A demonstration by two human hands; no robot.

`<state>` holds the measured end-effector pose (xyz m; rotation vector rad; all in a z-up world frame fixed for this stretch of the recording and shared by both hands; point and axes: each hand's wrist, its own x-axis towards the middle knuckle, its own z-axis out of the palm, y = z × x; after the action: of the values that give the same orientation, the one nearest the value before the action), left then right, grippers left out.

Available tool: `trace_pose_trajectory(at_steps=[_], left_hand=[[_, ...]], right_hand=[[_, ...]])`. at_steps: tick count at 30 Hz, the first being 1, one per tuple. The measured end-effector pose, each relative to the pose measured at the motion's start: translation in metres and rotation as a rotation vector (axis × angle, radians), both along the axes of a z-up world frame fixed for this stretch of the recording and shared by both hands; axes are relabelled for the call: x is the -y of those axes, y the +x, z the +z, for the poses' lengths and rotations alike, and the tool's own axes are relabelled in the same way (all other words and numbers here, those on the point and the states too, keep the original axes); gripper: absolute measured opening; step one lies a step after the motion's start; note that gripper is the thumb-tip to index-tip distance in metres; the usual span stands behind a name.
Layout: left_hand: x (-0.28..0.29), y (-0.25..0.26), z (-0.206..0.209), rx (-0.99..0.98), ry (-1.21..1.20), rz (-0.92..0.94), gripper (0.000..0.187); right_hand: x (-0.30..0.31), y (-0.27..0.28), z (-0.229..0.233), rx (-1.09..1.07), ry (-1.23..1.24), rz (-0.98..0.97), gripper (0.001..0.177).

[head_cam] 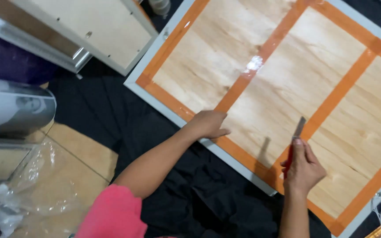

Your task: The person uses a utility knife to cut and peel orange tape strips from a wooden board. They systematically remove the tape along the edges and across the surface, gathering the removed pieces into a pile.

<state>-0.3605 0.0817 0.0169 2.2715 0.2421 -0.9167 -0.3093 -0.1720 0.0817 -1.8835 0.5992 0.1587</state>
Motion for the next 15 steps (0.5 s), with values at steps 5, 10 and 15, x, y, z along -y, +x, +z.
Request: trace_pose_trajectory(at_steps=[5,10,15], left_hand=[[-0.005,0.038,-0.005,0.189,-0.133,0.082,0.074],[-0.021,0.043,-0.018,0.172,-0.102,0.111,0.049],[-0.039,0.049,-0.003,0.188,-0.187,0.215,0.071]], right_hand=[[0.015,-0.003,-0.001,0.093,-0.062,-0.008,0.008],[0.009,-0.006,0.006,0.157,-0.166,0.029,0.018],[0.019,0.006,-0.017,0.169,-0.217,0.026,0.028]])
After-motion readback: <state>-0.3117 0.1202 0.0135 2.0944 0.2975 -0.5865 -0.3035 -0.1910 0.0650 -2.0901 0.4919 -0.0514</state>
